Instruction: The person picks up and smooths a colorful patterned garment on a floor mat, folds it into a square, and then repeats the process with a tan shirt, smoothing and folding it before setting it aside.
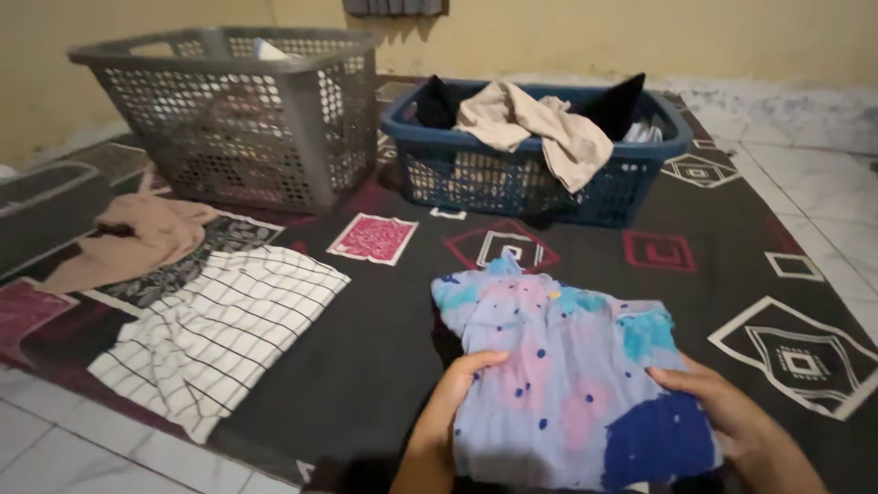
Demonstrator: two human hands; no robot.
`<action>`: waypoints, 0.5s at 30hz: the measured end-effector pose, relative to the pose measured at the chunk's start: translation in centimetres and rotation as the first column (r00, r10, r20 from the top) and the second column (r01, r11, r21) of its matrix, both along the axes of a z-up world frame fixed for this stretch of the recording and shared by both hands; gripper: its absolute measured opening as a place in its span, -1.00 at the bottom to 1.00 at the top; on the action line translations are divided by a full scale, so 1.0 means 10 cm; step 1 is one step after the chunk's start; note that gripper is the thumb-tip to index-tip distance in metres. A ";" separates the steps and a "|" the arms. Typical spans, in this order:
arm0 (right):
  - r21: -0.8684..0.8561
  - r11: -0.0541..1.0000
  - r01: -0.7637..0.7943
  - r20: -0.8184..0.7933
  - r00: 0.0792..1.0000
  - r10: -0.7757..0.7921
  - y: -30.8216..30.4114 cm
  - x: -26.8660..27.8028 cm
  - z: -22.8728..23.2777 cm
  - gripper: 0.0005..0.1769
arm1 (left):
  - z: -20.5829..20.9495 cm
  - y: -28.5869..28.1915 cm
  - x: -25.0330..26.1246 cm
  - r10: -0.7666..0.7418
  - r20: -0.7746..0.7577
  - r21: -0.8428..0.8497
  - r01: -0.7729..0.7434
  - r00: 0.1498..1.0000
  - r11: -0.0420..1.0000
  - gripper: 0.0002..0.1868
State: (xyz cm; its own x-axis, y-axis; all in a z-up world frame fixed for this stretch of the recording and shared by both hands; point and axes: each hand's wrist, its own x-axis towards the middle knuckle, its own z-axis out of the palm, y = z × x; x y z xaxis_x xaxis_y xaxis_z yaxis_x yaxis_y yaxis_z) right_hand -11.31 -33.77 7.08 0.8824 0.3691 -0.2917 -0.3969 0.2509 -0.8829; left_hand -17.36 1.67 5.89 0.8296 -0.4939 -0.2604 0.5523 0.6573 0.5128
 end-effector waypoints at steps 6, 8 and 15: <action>-0.059 0.996 0.069 0.082 0.995 -0.064 0.30 0.30 0.51 -0.57 | 0.39 0.31 0.19 0.141 0.270 -0.004 -0.145 0.953 0.989 -0.62; 0.000 0.999 0.050 0.122 0.991 -0.050 0.52 0.35 0.74 -0.57 | 0.48 0.50 0.20 0.244 0.286 -0.025 -0.248 0.927 0.969 -0.62; 0.137 0.970 -0.201 0.191 0.966 0.173 1.67 0.57 1.33 -0.55 | 0.81 1.51 -0.05 0.437 0.298 -0.030 -0.450 0.848 0.893 -0.62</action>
